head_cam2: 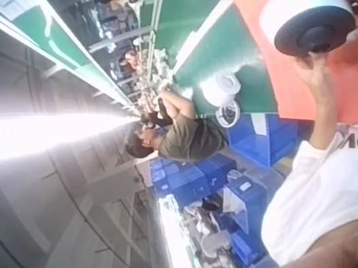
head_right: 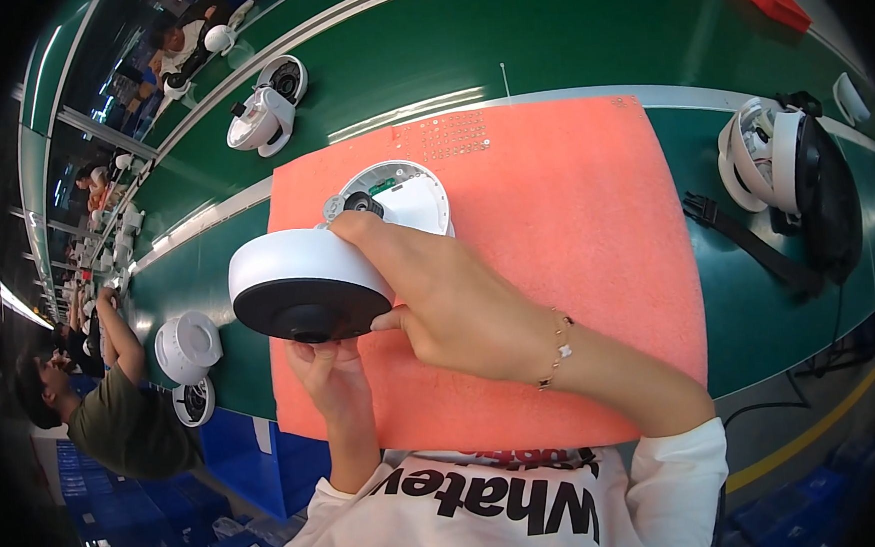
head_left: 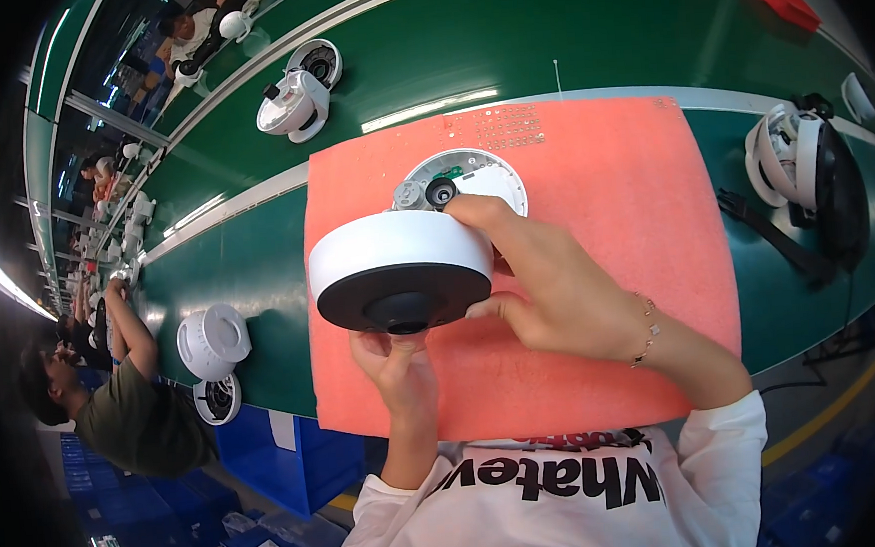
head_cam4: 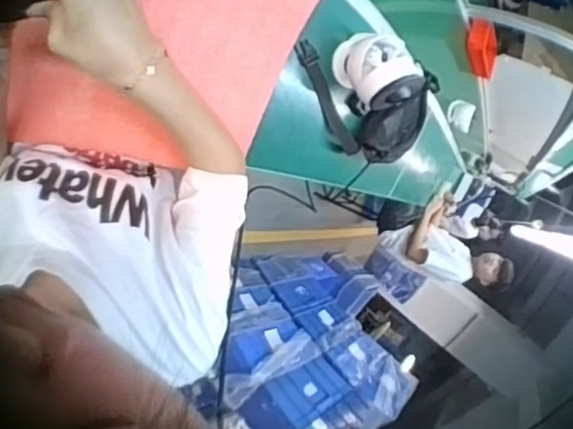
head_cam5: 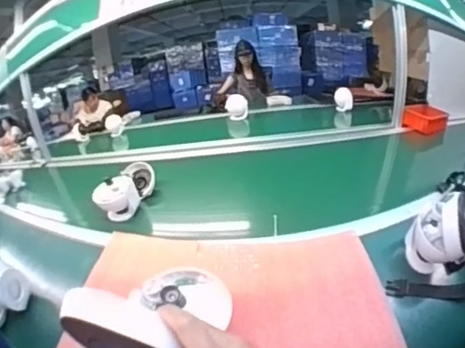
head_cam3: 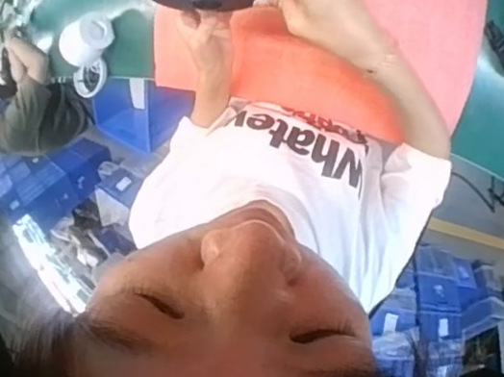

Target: Assembling the internal components and housing of security cameras on a production line.

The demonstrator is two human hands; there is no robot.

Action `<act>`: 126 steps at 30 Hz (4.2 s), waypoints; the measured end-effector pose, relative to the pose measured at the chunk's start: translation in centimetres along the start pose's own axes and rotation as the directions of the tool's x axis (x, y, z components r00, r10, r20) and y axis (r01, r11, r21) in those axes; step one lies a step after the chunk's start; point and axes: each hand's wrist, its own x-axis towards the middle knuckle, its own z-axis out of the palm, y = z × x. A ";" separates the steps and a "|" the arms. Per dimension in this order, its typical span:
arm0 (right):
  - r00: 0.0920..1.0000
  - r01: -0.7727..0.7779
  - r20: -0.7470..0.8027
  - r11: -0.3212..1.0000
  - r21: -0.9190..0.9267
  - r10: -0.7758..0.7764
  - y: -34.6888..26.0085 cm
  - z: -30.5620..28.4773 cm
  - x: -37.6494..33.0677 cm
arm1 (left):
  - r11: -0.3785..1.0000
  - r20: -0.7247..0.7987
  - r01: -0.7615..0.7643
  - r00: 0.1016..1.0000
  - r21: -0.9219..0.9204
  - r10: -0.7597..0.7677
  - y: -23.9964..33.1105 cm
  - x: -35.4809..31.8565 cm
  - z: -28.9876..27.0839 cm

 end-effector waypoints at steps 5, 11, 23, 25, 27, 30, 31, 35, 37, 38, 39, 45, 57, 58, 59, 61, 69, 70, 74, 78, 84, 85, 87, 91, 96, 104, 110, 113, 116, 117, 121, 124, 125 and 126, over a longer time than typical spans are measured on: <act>0.998 -0.045 -0.049 0.999 -0.012 0.044 -0.1 0.3 -0.3 | 0.994 0.040 -0.096 0.995 0.058 0.094 0.4 0.8 1.3; 0.879 -0.414 0.044 0.715 0.563 0.475 0.2 -0.7 0.0 | 0.986 0.134 0.165 0.977 -0.001 -0.164 3.7 2.2 2.4; 0.733 -0.546 0.241 0.339 0.766 0.636 0.1 -2.5 -0.6 | 0.851 0.290 0.509 0.840 -0.131 -0.458 5.6 3.9 2.5; 0.771 -0.517 0.179 0.436 0.737 0.611 0.1 -3.1 -0.7 | 0.881 0.319 0.474 0.834 0.005 -0.450 5.4 3.7 2.2; 0.846 -0.499 0.129 0.681 0.536 0.518 0.9 -4.1 -1.0 | 0.917 0.361 0.369 0.843 0.151 -0.398 5.2 3.2 1.3; 0.884 -0.467 0.157 0.835 0.292 0.440 0.5 -5.4 -1.1 | 0.936 0.457 0.192 0.832 0.294 -0.314 5.4 2.4 1.1; 0.918 -0.396 0.119 0.889 0.229 0.378 0.1 -5.5 -1.0 | 0.921 0.504 0.093 0.813 0.379 -0.290 5.8 2.4 1.2; 0.917 -0.276 0.267 0.955 -0.107 0.295 1.2 -7.9 -1.0 | 0.730 0.433 -0.234 0.896 0.642 -0.093 5.2 2.5 -0.2; 0.906 -0.337 0.269 0.941 -0.009 0.327 1.3 -8.1 0.3 | 0.810 0.260 -0.066 0.959 0.583 -0.109 4.2 3.6 0.7; 0.891 -0.400 0.270 0.912 0.091 0.364 1.3 -8.2 1.1 | 0.871 0.087 0.094 0.984 0.483 -0.154 3.7 4.2 1.1; 0.871 -0.440 0.307 0.886 0.145 0.382 1.1 -8.1 2.3 | 0.829 0.169 0.123 0.953 0.546 -0.253 2.9 4.5 1.0; 0.823 -0.496 0.398 0.855 0.154 0.406 1.0 -7.5 6.4 | 0.937 0.267 0.023 0.956 0.348 -0.122 0.2 4.6 1.6; 0.790 -0.220 0.596 0.973 0.063 0.140 0.7 -9.0 3.7 | 0.616 0.692 -0.508 0.716 0.602 -0.086 3.5 5.4 -0.7; 0.791 -0.221 0.596 0.973 0.065 0.140 0.6 -9.0 3.8 | 0.542 0.678 -0.553 0.733 0.633 -0.044 3.5 3.9 -0.4; 0.781 -0.324 0.589 0.941 0.101 0.206 0.5 -8.9 4.0 | 0.463 0.666 -0.590 0.746 0.662 0.000 3.5 2.5 -0.1; 0.761 -0.486 0.567 0.856 0.178 0.314 0.6 -8.2 3.9 | 0.476 0.647 -0.553 0.761 0.684 -0.046 3.2 1.0 -0.1; 0.705 -0.708 0.315 0.602 0.369 0.636 0.6 -5.2 1.7 | 0.823 0.405 -0.187 0.912 0.536 -0.057 4.2 3.6 -1.4; 0.704 -0.709 0.314 0.600 0.371 0.637 0.5 -4.9 1.7 | 0.823 0.407 -0.185 0.912 0.537 -0.060 4.5 3.9 -1.0; 0.745 -0.663 0.296 0.713 0.229 0.598 1.3 -4.9 2.4 | 0.618 0.508 -0.342 0.854 0.708 -0.108 5.8 5.3 0.9; 0.755 -0.628 0.224 0.778 -0.024 0.616 1.5 -4.6 3.5 | 0.323 0.441 -0.328 0.808 0.888 -0.390 7.8 6.6 1.9; 0.800 -0.349 0.258 0.771 -0.533 0.542 0.9 -4.0 4.8 | 0.176 0.532 -0.513 0.715 0.840 -0.454 7.5 8.2 1.6; 0.799 -0.353 0.255 0.769 -0.533 0.544 1.0 -4.0 4.7 | 0.178 0.534 -0.515 0.712 0.839 -0.456 7.4 8.2 1.6; 0.865 -0.193 0.267 0.773 -0.605 0.425 1.3 -3.8 4.5 | 0.190 0.540 -0.514 0.711 0.836 -0.451 7.5 8.1 1.6; 0.870 -0.183 0.288 0.805 -0.564 0.400 2.7 -4.2 4.9 | 0.139 0.498 -0.501 0.712 0.854 -0.495 7.4 8.4 2.0; 0.947 -0.012 0.212 0.686 -0.728 0.241 0.6 -3.9 4.6 | 0.166 0.538 -0.526 0.706 0.834 -0.462 7.5 8.2 1.9; 0.850 0.302 0.525 0.851 -0.430 -0.036 -1.6 -2.6 4.3 | 0.098 0.512 -0.548 0.684 0.831 -0.520 7.8 8.3 2.2; 0.851 0.129 0.524 0.956 -0.264 0.030 -2.4 -2.3 4.0 | 0.137 0.573 -0.578 0.696 0.805 -0.433 7.4 8.2 1.9; 0.783 0.315 0.620 0.892 -0.325 -0.050 -1.9 -1.9 3.8 | 0.128 0.594 -0.604 0.684 0.787 -0.423 7.2 8.1 1.6; 0.784 0.212 0.620 0.922 -0.324 0.037 -3.3 -1.7 4.4 | 0.133 0.608 -0.616 0.676 0.776 -0.417 7.2 8.3 1.4; 0.791 0.115 0.602 0.941 -0.319 0.108 -3.5 -1.6 4.4 | 0.139 0.600 -0.606 0.677 0.783 -0.425 7.2 8.3 1.5; 0.918 0.058 0.375 0.895 -0.443 0.127 -3.0 -1.7 3.5 | 0.084 0.518 -0.562 0.682 0.823 -0.517 7.6 8.3 2.1; 0.875 0.112 0.481 0.940 -0.322 0.061 -2.3 -1.9 3.0 | 0.054 0.543 -0.599 0.679 0.799 -0.494 7.4 8.2 2.1; 0.878 0.102 0.474 0.942 -0.321 0.066 -2.3 -2.3 3.2 | 0.039 0.546 -0.603 0.691 0.797 -0.474 7.3 8.2 2.2; 0.853 0.068 0.511 0.951 -0.302 0.101 -2.9 -2.5 3.4 | 0.031 0.552 -0.609 0.696 0.793 -0.459 7.1 8.1 2.0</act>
